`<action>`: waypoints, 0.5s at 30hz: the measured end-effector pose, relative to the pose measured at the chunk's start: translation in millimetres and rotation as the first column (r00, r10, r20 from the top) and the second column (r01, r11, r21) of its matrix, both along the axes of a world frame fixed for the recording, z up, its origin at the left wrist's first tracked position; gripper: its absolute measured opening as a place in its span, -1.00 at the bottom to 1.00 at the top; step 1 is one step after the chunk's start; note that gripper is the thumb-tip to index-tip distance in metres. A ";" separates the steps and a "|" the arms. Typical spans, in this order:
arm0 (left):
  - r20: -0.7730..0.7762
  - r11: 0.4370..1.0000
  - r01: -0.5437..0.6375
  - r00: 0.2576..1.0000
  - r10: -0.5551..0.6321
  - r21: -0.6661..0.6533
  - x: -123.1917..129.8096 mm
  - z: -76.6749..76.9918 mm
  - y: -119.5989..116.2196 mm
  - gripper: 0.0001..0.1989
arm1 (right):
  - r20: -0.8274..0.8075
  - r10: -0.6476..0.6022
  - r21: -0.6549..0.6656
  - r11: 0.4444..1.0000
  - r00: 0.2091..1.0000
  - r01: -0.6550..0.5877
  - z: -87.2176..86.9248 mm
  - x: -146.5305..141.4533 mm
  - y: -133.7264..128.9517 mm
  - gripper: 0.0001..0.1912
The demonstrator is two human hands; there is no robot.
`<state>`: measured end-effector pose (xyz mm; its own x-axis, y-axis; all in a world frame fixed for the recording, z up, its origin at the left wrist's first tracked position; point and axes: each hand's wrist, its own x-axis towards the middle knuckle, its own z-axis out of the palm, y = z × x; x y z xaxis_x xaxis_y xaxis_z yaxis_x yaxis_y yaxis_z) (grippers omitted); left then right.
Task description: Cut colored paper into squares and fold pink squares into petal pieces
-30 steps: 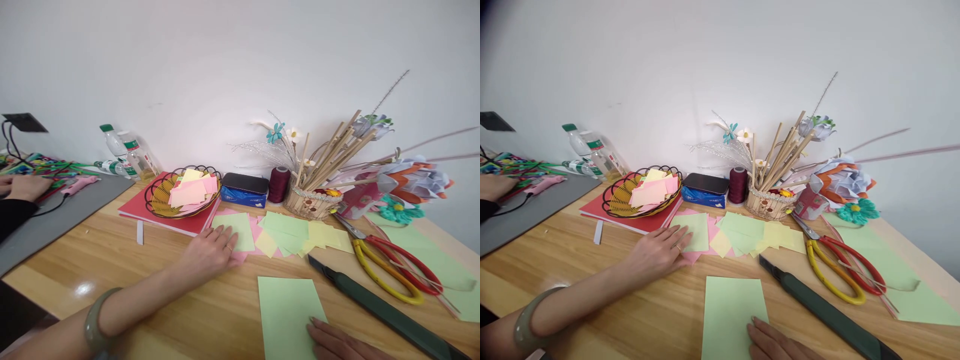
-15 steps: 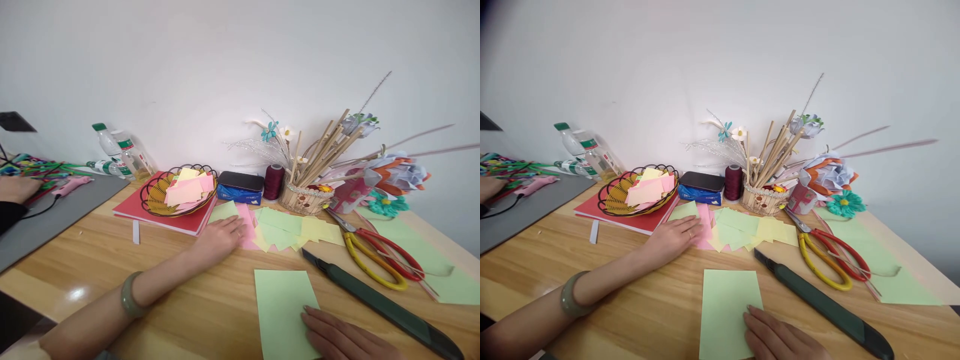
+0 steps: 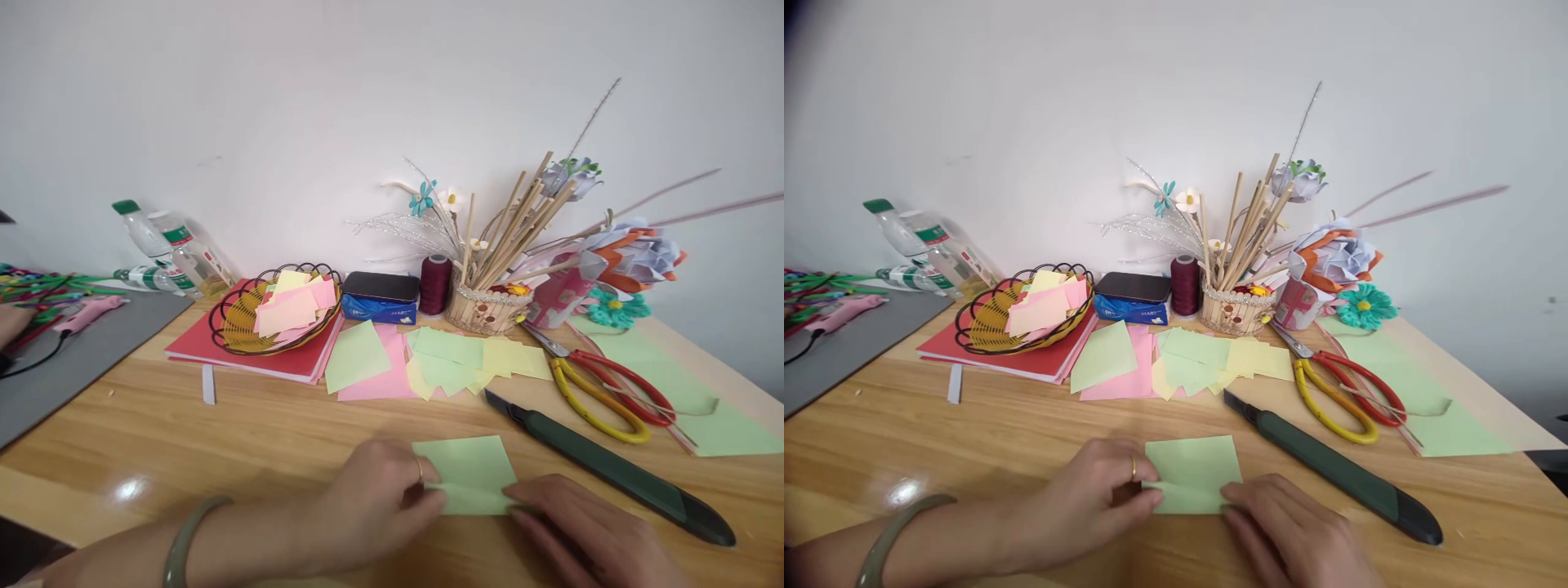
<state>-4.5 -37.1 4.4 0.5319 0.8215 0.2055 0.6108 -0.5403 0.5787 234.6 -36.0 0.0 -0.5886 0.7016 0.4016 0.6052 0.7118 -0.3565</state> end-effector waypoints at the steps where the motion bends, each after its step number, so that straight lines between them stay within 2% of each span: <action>1: 0.006 0.995 -0.068 0.998 0.069 -0.072 0.9 0.7 0.7 -0.81 | -0.011 -0.048 0.006 0.999 0.999 0.049 -2.2 0.0 0.2 -0.77; 3: 0.010 0.970 -0.156 0.987 0.160 -0.187 2.3 1.7 2.3 -0.80 | -0.026 -0.139 -0.011 0.990 0.990 0.139 -6.2 0.0 1.3 -0.61; 5: 0.036 0.946 -0.193 0.977 0.209 -0.261 3.3 0.5 3.8 -0.85 | -0.029 -0.191 -0.114 0.976 0.981 0.186 -8.9 -1.0 3.0 -0.54; 7: 0.089 0.920 -0.207 0.964 0.249 -0.332 4.0 -3.1 4.7 -0.94 | -0.037 -0.222 -0.222 0.952 0.974 0.209 -10.1 -2.7 4.5 -0.57; 10: 0.151 0.887 -0.212 0.943 0.295 -0.410 4.5 -9.4 5.3 -0.79 | -0.037 -0.281 -0.261 0.929 0.959 0.263 -11.8 -4.6 6.0 -0.68; 13: 0.144 0.902 -0.209 0.949 0.280 -0.377 4.7 -12.3 6.1 -0.76 | -0.002 -0.313 -0.249 0.920 0.950 0.303 -15.8 -4.4 6.5 -0.77; 15: 0.131 0.945 -0.191 0.964 0.232 -0.268 4.5 -12.6 6.8 -0.80 | 0.017 -0.319 -0.223 0.923 0.948 0.314 -19.2 -4.3 6.5 -0.79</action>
<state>0.0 -30.3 -8.2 0.3181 0.9469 0.0460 0.5844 -0.2340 0.7770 230.3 -29.5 -19.2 -0.3152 0.9220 0.2248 0.7776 0.3867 -0.4958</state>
